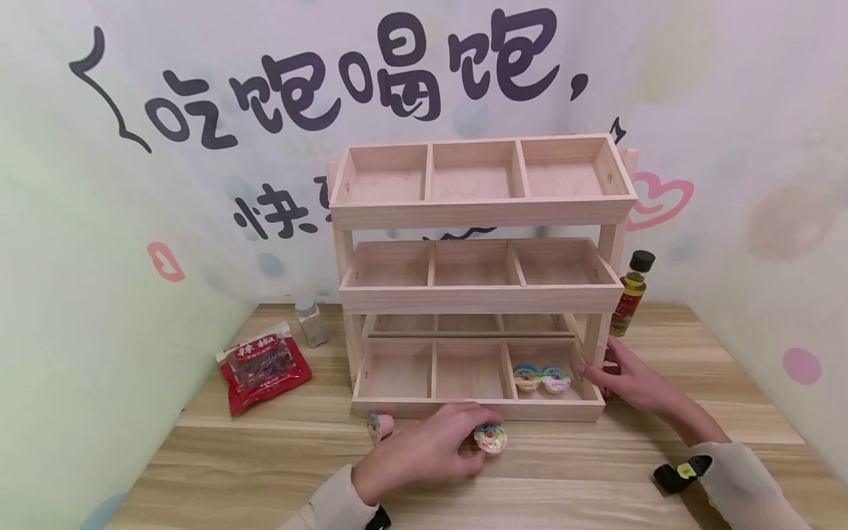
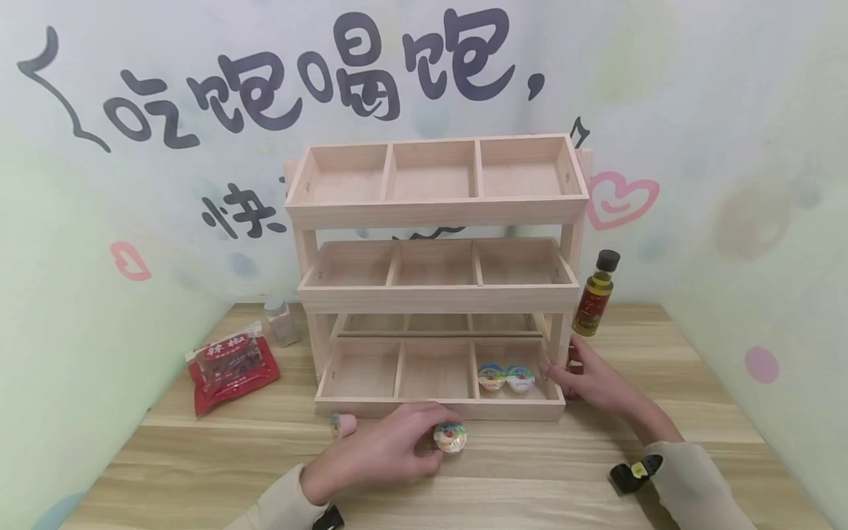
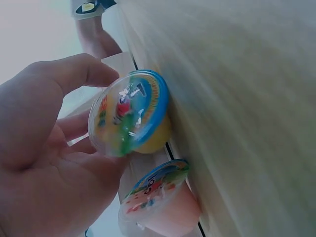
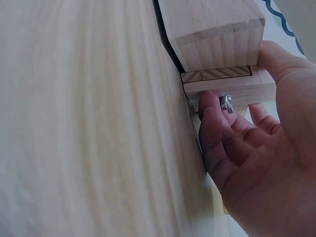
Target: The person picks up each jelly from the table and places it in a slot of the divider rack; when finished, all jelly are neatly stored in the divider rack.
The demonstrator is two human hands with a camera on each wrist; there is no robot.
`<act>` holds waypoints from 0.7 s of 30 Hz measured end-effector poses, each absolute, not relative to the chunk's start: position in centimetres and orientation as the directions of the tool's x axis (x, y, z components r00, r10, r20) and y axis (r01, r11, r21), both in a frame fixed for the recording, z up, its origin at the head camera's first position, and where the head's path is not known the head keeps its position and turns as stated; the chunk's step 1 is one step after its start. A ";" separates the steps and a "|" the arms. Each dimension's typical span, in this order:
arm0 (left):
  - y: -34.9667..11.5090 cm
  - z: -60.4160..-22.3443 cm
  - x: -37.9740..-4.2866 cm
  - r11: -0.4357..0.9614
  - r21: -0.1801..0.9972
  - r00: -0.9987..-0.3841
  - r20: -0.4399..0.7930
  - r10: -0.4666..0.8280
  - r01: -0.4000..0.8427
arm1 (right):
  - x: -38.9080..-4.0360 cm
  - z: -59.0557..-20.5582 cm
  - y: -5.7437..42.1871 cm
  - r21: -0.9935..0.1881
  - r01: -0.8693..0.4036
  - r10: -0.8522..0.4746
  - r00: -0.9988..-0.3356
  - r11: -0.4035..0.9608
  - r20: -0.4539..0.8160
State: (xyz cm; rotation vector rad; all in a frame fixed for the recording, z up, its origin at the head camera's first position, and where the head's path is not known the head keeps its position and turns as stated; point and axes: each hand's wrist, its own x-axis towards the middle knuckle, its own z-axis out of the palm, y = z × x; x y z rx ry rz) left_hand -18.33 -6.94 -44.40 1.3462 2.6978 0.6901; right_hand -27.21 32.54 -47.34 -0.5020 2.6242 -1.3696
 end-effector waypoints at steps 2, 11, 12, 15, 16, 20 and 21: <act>-7.0 -44.4 -18.2 0.540 0.419 -0.635 0.123 0.763 0.730 | -27.1 -47.4 32.5 -0.818 -0.231 -0.356 -0.934 0.528 0.034; -7.0 -44.5 -18.7 0.496 0.441 -0.608 0.155 0.779 0.748 | -27.1 -47.5 32.5 -0.822 -0.228 -0.355 -0.934 0.522 0.034; -7.0 -44.5 -18.7 0.490 0.437 -0.601 0.161 0.783 0.754 | -27.2 -47.5 32.5 -0.821 -0.227 -0.354 -0.935 0.523 0.033; -7.0 -44.5 -18.8 0.482 0.440 -0.596 0.165 0.786 0.758 | -27.2 -47.5 32.5 -0.821 -0.226 -0.351 -0.936 0.525 0.033; -7.0 -44.6 -18.8 0.477 0.439 -0.592 0.169 0.788 0.761 | -27.2 -47.5 32.5 -0.821 -0.225 -0.350 -0.936 0.525 0.033; -7.0 -44.5 -18.8 0.473 0.441 -0.589 0.173 0.789 0.763 | -27.2 -47.4 32.5 -0.821 -0.226 -0.351 -0.936 0.525 0.033; -7.0 -44.5 -18.8 0.471 0.444 -0.589 0.173 0.789 0.762 | -27.2 -47.4 32.5 -0.820 -0.227 -0.353 -0.935 0.526 0.033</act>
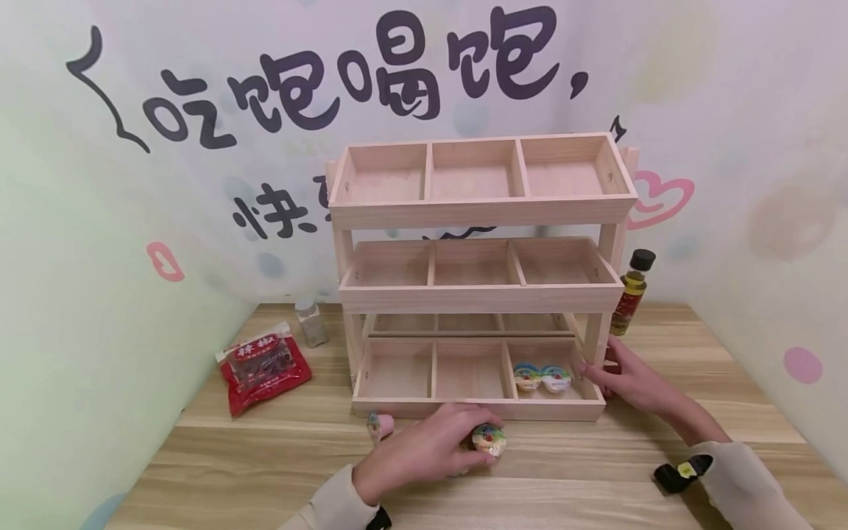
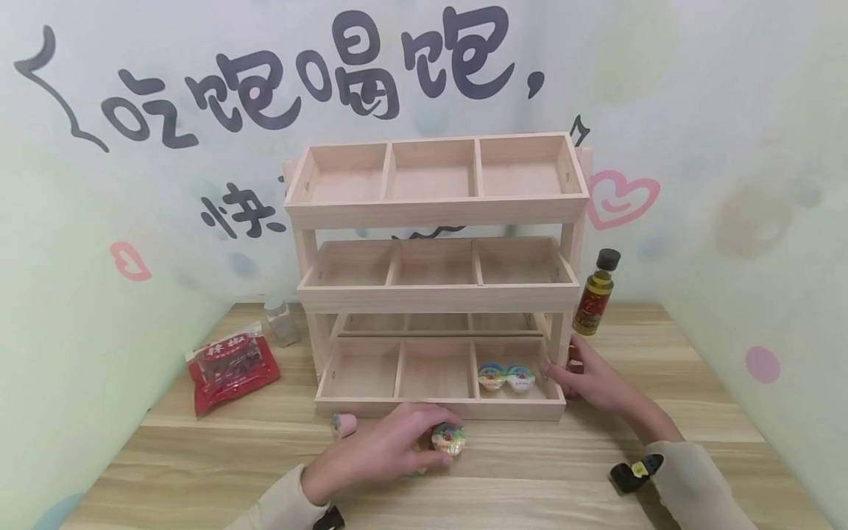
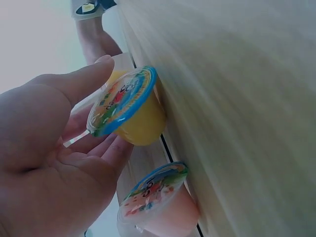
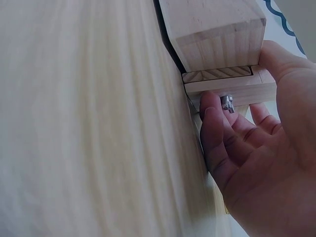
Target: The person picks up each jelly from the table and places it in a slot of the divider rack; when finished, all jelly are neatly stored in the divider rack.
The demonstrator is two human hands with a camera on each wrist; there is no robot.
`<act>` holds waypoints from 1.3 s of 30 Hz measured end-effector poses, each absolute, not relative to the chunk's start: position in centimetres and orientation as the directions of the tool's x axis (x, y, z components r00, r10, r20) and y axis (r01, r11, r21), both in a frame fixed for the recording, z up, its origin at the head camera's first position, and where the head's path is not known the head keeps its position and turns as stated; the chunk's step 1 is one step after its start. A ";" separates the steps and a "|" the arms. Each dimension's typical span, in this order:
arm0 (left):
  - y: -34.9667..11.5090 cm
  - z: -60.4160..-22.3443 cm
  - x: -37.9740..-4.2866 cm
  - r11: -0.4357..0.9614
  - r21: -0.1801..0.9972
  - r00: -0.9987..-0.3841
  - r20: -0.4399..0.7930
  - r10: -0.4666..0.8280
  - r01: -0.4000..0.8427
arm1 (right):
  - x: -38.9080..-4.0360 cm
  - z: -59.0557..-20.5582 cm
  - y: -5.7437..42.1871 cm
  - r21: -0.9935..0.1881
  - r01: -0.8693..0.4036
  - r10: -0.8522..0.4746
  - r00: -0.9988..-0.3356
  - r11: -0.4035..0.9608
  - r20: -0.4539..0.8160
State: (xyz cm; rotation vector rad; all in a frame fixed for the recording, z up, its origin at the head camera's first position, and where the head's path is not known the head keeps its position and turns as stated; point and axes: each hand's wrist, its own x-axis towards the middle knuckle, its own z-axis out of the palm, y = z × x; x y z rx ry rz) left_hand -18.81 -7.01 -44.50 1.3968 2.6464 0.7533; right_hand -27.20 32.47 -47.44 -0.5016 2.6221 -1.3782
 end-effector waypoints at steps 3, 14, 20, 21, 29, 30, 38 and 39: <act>-7.0 -44.4 -18.8 0.465 0.456 -0.587 0.172 0.791 0.759 | -27.2 -47.4 32.5 -0.818 -0.225 -0.352 -0.936 0.529 0.030; -7.2 -42.7 -19.1 0.492 0.500 -0.651 0.210 0.729 0.712 | -27.1 -47.0 32.5 -0.817 -0.232 -0.362 -0.932 0.528 0.030; -7.5 -41.8 -20.2 0.470 0.585 -0.684 0.211 0.698 0.660 | -27.1 -47.0 32.5 -0.815 -0.216 -0.350 -0.937 0.538 0.017; -7.5 -41.8 -20.4 0.470 0.596 -0.690 0.208 0.693 0.651 | -27.1 -47.1 32.5 -0.815 -0.212 -0.346 -0.938 0.539 0.015; -7.1 -41.6 -22.2 0.454 0.662 -0.728 0.208 0.653 0.596 | -27.1 -47.3 32.6 -0.818 -0.215 -0.354 -0.935 0.534 0.015; -7.0 -41.7 -22.5 0.450 0.668 -0.731 0.213 0.649 0.594 | -27.1 -47.3 32.6 -0.819 -0.218 -0.356 -0.934 0.530 0.018; -6.2 -42.4 -24.8 0.449 0.698 -0.760 0.213 0.614 0.558 | -27.1 -47.5 32.7 -0.825 -0.235 -0.365 -0.930 0.514 0.038; -6.1 -42.4 -25.1 0.456 0.699 -0.765 0.205 0.611 0.552 | -27.1 -47.5 32.7 -0.824 -0.236 -0.364 -0.931 0.515 0.039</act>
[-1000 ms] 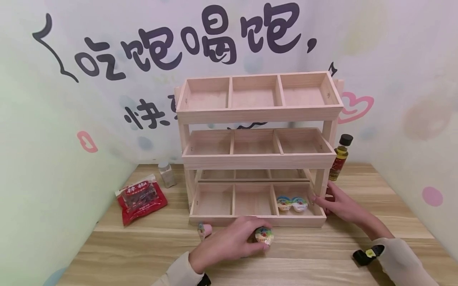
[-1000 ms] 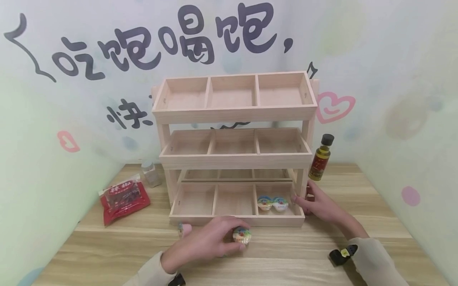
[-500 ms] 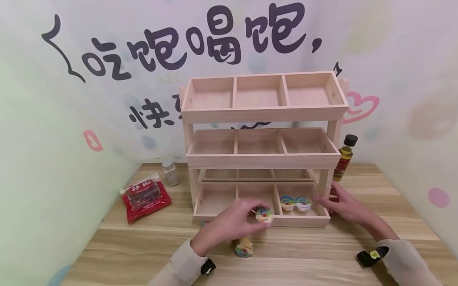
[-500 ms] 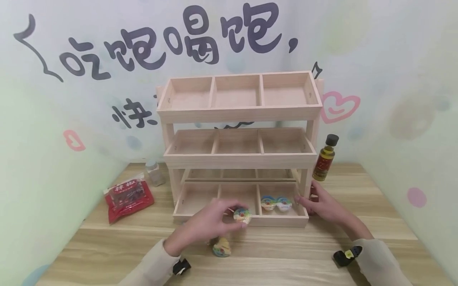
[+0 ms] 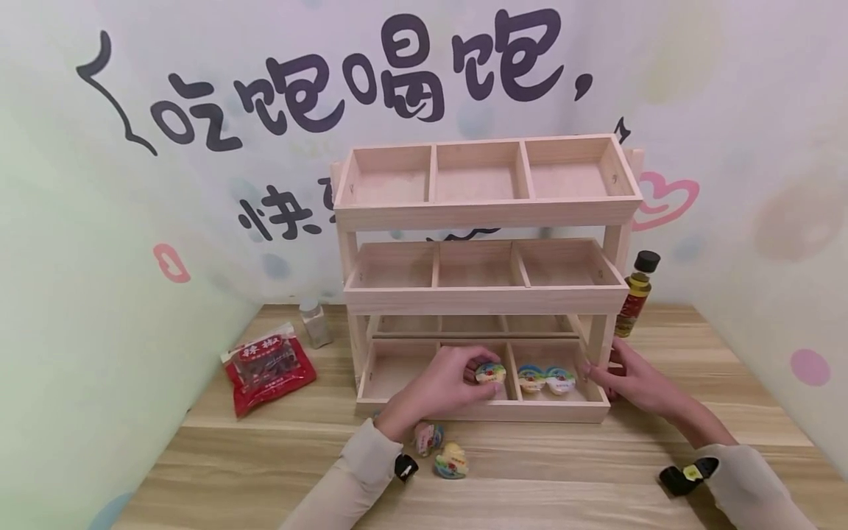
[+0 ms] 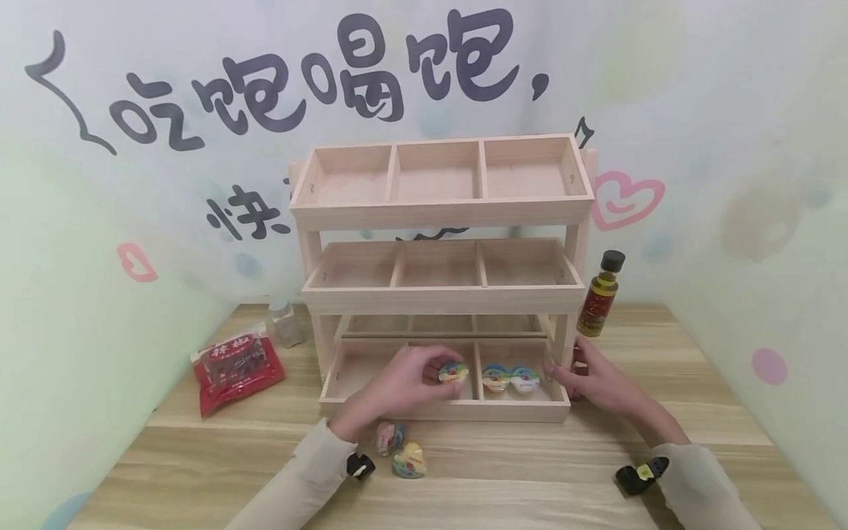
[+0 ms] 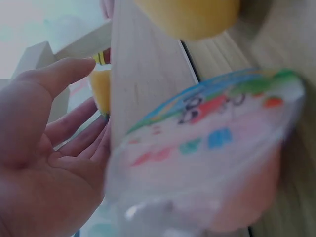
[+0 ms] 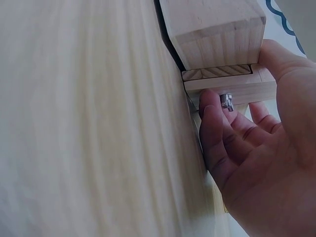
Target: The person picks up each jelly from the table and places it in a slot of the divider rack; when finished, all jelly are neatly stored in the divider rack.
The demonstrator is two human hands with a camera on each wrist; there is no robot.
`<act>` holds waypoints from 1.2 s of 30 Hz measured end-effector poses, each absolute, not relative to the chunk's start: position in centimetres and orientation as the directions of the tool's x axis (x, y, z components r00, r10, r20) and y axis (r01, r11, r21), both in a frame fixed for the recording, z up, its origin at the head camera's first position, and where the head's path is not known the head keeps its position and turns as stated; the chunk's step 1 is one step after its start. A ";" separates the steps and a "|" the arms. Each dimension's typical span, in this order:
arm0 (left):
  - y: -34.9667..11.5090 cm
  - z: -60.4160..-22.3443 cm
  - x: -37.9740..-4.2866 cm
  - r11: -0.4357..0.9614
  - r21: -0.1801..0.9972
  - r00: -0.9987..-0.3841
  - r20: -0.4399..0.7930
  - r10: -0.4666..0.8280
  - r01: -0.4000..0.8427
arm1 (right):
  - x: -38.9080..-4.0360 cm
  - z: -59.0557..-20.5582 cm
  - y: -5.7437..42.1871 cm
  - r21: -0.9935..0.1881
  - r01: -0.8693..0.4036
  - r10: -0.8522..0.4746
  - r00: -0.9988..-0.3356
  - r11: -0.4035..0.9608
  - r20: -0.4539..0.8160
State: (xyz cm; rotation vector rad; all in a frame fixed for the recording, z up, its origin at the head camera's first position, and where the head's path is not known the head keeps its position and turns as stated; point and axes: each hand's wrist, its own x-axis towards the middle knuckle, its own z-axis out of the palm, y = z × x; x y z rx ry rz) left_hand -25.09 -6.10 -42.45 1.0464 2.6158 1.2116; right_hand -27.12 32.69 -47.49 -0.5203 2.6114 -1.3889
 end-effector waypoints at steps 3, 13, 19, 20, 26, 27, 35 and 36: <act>-5.8 -42.7 -25.8 0.485 0.689 -0.773 0.177 0.609 0.539 | -27.1 -47.6 32.7 -0.822 -0.237 -0.362 -0.931 0.517 0.041; -4.5 -43.1 -26.8 0.542 0.653 -0.770 0.101 0.630 0.529 | -27.1 -47.5 32.6 -0.827 -0.240 -0.368 -0.929 0.509 0.043; -4.2 -43.3 -27.0 0.557 0.628 -0.764 0.094 0.639 0.543 | -27.1 -47.4 32.5 -0.823 -0.229 -0.363 -0.931 0.520 0.030; -4.2 -43.3 -27.0 0.558 0.626 -0.762 0.094 0.640 0.545 | -27.1 -47.3 32.5 -0.822 -0.230 -0.364 -0.931 0.522 0.030; -4.2 -43.2 -27.0 0.564 0.614 -0.759 0.090 0.645 0.552 | -27.0 -47.2 32.4 -0.816 -0.228 -0.359 -0.933 0.531 0.027; -4.2 -43.2 -27.0 0.565 0.613 -0.759 0.089 0.645 0.552 | -27.0 -47.3 32.4 -0.817 -0.224 -0.357 -0.934 0.532 0.023; -4.2 -43.3 -27.0 0.555 0.623 -0.754 0.087 0.651 0.551 | -27.0 -47.2 32.5 -0.818 -0.219 -0.351 -0.936 0.532 0.022; -4.2 -43.3 -27.0 0.557 0.622 -0.755 0.086 0.650 0.550 | -27.0 -47.2 32.4 -0.817 -0.222 -0.353 -0.935 0.532 0.024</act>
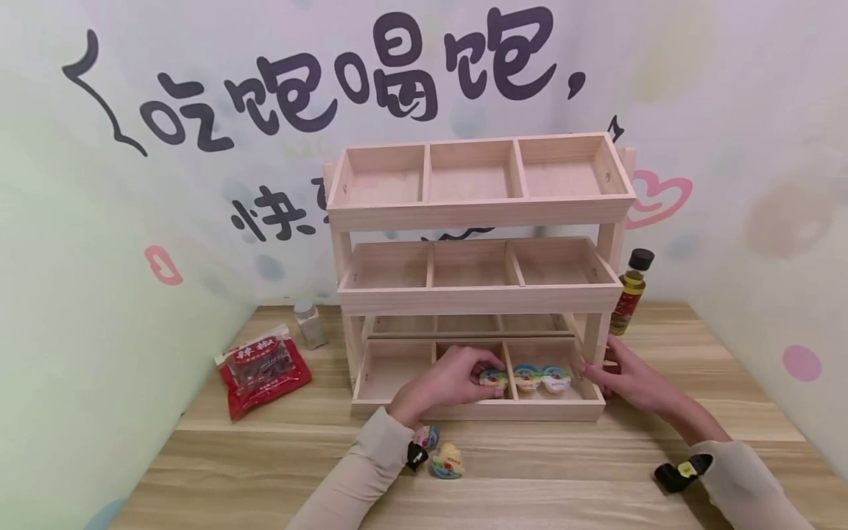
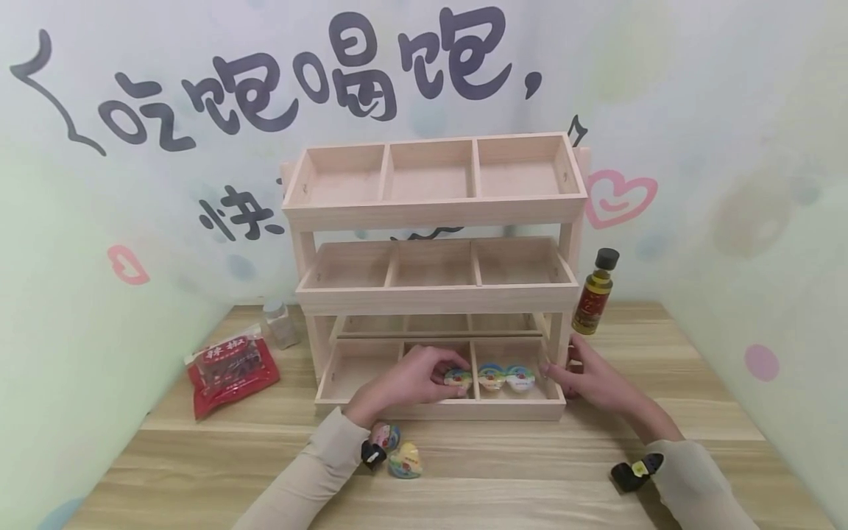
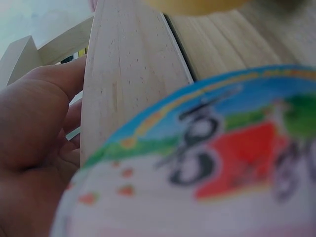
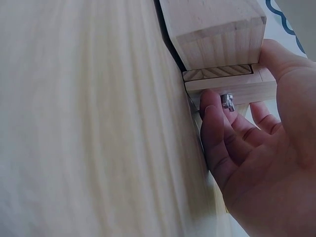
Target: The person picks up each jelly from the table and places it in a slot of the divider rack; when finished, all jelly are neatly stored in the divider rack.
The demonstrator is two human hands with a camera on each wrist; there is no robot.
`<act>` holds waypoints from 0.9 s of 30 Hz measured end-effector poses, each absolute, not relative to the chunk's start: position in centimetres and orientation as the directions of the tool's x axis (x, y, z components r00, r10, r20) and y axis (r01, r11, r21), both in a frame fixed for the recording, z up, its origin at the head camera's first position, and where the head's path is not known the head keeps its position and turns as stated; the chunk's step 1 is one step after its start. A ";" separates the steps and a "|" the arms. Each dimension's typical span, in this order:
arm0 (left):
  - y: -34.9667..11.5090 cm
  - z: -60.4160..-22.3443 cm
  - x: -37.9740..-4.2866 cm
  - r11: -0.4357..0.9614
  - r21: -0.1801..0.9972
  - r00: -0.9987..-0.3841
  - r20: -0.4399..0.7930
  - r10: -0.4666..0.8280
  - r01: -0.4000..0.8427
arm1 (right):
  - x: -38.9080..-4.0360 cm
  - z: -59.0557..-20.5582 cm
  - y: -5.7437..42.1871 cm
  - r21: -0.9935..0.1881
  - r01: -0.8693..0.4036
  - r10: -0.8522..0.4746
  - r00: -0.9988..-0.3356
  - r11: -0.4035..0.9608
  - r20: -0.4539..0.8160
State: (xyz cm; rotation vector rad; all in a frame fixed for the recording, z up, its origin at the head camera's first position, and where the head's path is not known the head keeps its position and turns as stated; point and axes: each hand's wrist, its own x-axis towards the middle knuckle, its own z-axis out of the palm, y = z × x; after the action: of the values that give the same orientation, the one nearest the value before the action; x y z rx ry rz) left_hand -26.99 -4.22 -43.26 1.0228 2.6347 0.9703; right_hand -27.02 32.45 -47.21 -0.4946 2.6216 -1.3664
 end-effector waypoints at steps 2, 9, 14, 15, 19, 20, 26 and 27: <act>-4.2 -43.2 -27.0 0.562 0.618 -0.757 0.082 0.649 0.549 | -27.0 -47.2 32.4 -0.817 -0.224 -0.355 -0.935 0.532 0.025; -4.3 -43.1 -27.0 0.558 0.616 -0.747 0.076 0.661 0.556 | -27.1 -47.3 32.6 -0.821 -0.220 -0.353 -0.935 0.527 0.024; -4.9 -43.1 -26.5 0.521 0.605 -0.725 0.141 0.675 0.602 | -27.1 -47.4 32.6 -0.821 -0.233 -0.365 -0.930 0.521 0.032; -5.2 -43.1 -26.3 0.516 0.596 -0.721 0.160 0.674 0.615 | -27.1 -47.4 32.6 -0.822 -0.229 -0.362 -0.932 0.521 0.030; -6.2 -43.0 -24.9 0.507 0.595 -0.724 0.194 0.662 0.624 | -27.2 -47.4 32.5 -0.823 -0.219 -0.357 -0.934 0.524 0.022; -6.5 -43.0 -24.6 0.509 0.595 -0.726 0.197 0.659 0.623 | -27.2 -47.4 32.5 -0.823 -0.215 -0.354 -0.935 0.526 0.018; -8.0 -42.7 -22.4 0.475 0.606 -0.709 0.221 0.670 0.638 | -27.3 -47.5 32.6 -0.821 -0.205 -0.341 -0.940 0.533 0.014; -8.3 -42.8 -22.2 0.460 0.614 -0.701 0.226 0.676 0.641 | -27.3 -47.6 32.6 -0.819 -0.206 -0.341 -0.940 0.535 0.014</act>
State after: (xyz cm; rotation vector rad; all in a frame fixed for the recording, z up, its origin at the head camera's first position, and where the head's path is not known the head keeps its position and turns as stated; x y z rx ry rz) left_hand -22.15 -8.29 -42.76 1.1922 2.6408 1.0774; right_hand -27.27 32.63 -47.56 -0.4701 2.6203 -1.3689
